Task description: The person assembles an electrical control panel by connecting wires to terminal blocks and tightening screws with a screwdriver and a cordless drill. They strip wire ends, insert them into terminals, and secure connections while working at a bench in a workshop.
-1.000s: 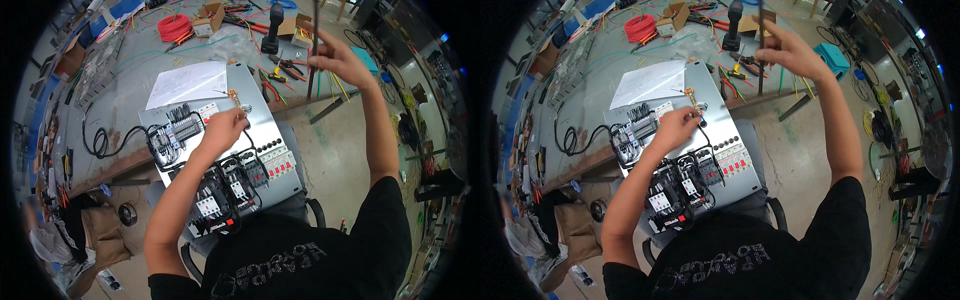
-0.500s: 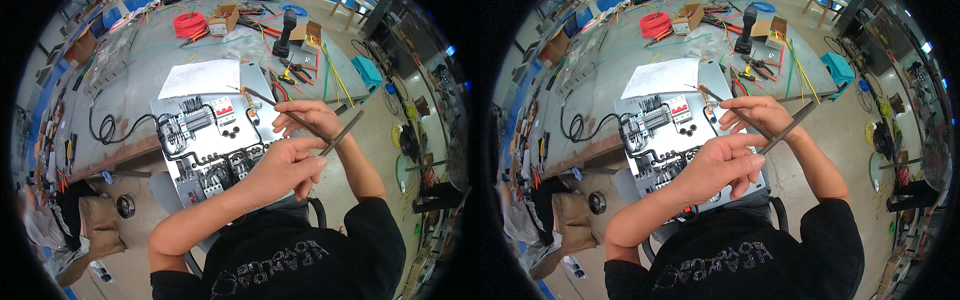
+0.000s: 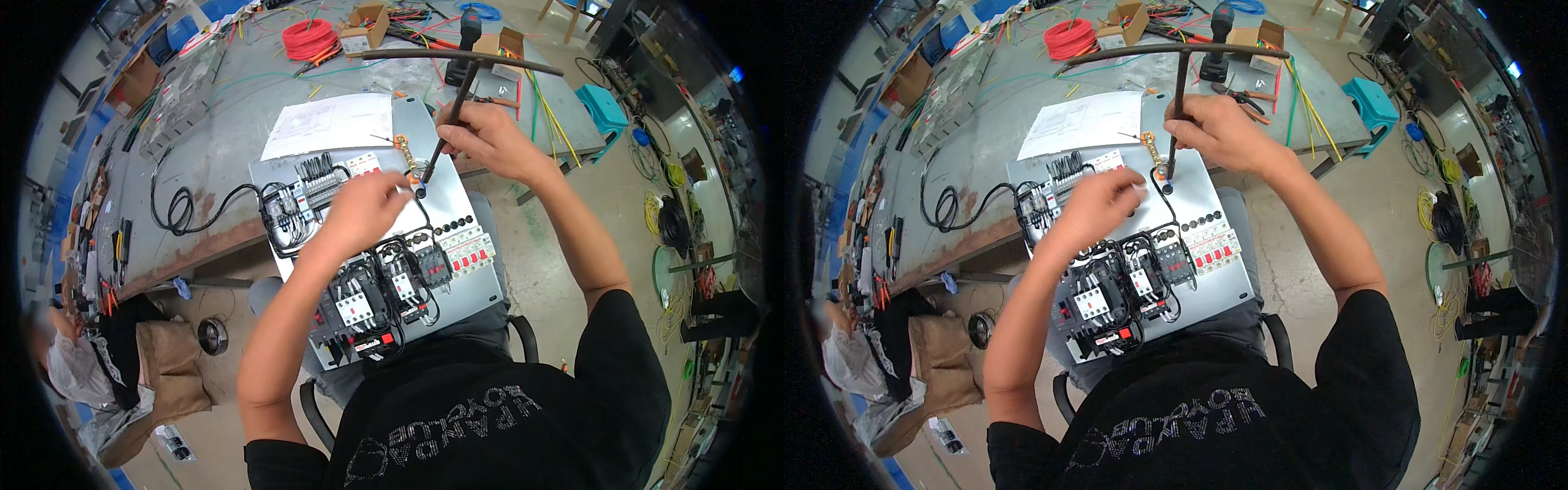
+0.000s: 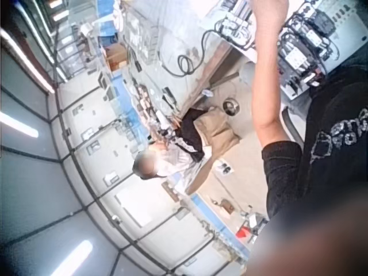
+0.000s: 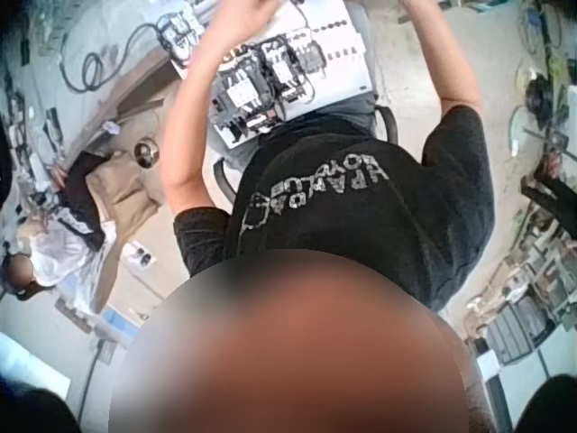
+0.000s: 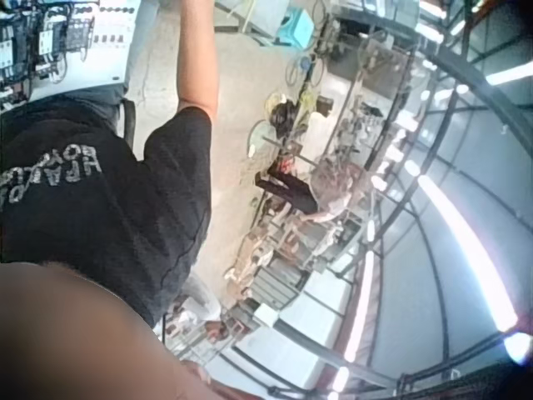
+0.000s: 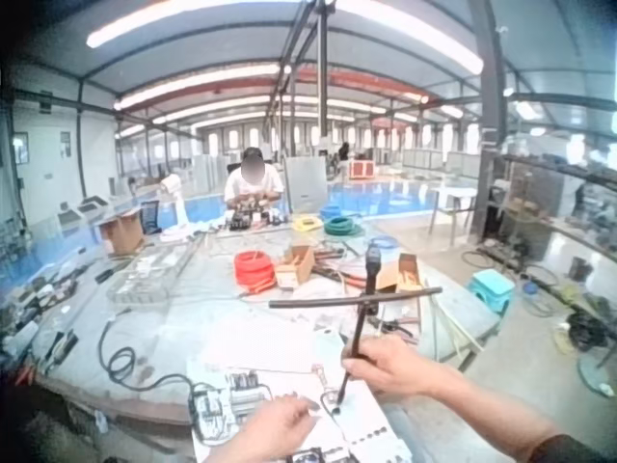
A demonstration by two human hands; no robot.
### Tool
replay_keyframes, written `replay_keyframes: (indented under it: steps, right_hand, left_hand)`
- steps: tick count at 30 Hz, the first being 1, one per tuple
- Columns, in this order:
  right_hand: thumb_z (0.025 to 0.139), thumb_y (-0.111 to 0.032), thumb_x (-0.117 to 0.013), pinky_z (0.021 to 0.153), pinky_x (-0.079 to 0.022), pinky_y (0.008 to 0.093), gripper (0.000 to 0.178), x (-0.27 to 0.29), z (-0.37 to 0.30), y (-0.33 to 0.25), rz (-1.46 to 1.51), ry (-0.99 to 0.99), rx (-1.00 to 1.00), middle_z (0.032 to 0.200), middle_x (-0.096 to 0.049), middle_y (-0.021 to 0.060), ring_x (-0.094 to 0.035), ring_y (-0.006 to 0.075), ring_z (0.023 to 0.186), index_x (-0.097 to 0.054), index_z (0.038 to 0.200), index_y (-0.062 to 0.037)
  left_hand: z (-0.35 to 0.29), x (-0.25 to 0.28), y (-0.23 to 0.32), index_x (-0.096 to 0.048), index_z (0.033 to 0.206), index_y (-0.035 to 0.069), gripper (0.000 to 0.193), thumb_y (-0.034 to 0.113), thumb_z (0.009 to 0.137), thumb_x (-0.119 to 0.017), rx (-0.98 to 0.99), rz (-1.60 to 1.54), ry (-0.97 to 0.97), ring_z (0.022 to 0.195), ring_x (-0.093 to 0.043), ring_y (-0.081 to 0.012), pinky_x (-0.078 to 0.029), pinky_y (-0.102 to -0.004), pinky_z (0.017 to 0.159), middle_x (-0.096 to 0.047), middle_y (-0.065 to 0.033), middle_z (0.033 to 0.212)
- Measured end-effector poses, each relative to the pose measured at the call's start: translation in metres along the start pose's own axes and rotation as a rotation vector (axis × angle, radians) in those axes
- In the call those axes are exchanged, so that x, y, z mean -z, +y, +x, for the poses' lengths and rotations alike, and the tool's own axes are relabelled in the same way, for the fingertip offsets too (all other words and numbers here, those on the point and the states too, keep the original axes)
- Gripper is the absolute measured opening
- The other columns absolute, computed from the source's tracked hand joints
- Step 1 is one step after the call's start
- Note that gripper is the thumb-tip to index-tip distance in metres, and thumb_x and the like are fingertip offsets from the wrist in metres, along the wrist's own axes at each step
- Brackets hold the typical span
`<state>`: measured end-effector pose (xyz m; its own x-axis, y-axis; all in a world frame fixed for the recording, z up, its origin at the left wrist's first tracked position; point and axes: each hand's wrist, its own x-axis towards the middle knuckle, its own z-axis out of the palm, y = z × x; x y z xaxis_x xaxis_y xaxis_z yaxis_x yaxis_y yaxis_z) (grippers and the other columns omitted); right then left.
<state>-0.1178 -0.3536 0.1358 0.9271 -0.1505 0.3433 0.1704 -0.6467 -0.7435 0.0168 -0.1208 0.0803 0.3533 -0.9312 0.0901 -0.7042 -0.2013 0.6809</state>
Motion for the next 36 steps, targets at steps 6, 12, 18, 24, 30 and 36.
replay_keyframes:
  steps: [6,12,18,24,30,36]
  right_hand:
    - [0.105,-0.024,-0.065,0.068,-0.057,0.0344,0.030,0.003,0.007,0.009,-0.072,0.007,0.059,0.080,-0.073,0.0137,-0.075,0.0205,0.074,-0.069,0.107,0.0059]
    - [0.104,-0.024,-0.065,0.070,-0.055,0.0370,0.030,-0.003,0.006,0.010,-0.066,-0.015,0.012,0.084,-0.073,0.0163,-0.071,0.0232,0.075,-0.070,0.108,0.0053]
    - [0.102,-0.022,-0.067,0.074,-0.055,0.0383,0.026,0.005,0.018,-0.005,-0.152,-0.148,0.098,0.091,-0.072,0.0170,-0.069,0.0272,0.079,-0.073,0.108,0.0035]
    - [0.096,-0.023,-0.078,0.070,-0.054,0.0394,0.028,-0.003,0.018,-0.003,-0.116,-0.078,0.099,0.088,-0.071,0.0164,-0.068,0.0297,0.075,-0.075,0.102,0.0039]
    - [0.096,-0.019,-0.080,0.065,-0.052,0.0297,0.024,-0.005,0.033,0.006,-0.331,-0.081,0.108,0.087,-0.071,0.0080,-0.065,0.0134,0.072,-0.074,0.103,0.0030]
    - [0.100,-0.021,-0.070,0.076,-0.057,0.0356,0.027,0.003,0.029,0.004,-0.079,-0.232,-0.043,0.103,-0.074,0.0128,-0.072,0.0195,0.085,-0.075,0.110,0.0039]
  left_hand:
    - [0.011,-0.052,-0.002,-0.055,0.149,0.007,0.064,0.038,0.096,-0.074,-0.078,0.385,-0.281,0.114,-0.069,-0.0381,-0.057,-0.0493,0.093,-0.070,-0.0213,0.125]
    - [0.020,-0.067,-0.016,-0.049,0.153,0.006,0.078,0.046,0.093,-0.077,-0.134,0.484,-0.234,0.113,-0.069,-0.0409,-0.059,-0.0487,0.093,-0.062,-0.0229,0.142]
    - [0.016,-0.071,-0.027,-0.048,0.152,0.000,0.088,0.050,0.087,-0.082,-0.156,0.457,-0.231,0.112,-0.070,-0.0417,-0.060,-0.0488,0.091,-0.060,-0.0258,0.146]
    - [0.025,-0.070,-0.019,-0.047,0.152,-0.001,0.091,0.049,0.085,-0.083,-0.119,0.432,-0.305,0.115,-0.070,-0.0410,-0.060,-0.0487,0.091,-0.062,-0.0277,0.142]
    - [0.026,-0.074,-0.025,-0.048,0.152,0.000,0.089,0.046,0.084,-0.084,-0.154,0.384,-0.252,0.113,-0.071,-0.0403,-0.058,-0.0494,0.094,-0.068,-0.0234,0.135]
    - [0.028,-0.085,-0.037,-0.058,0.127,0.003,0.070,0.034,0.074,-0.091,-0.033,0.177,-0.244,0.099,-0.075,-0.0415,-0.060,-0.0501,0.084,-0.078,-0.0165,0.104]
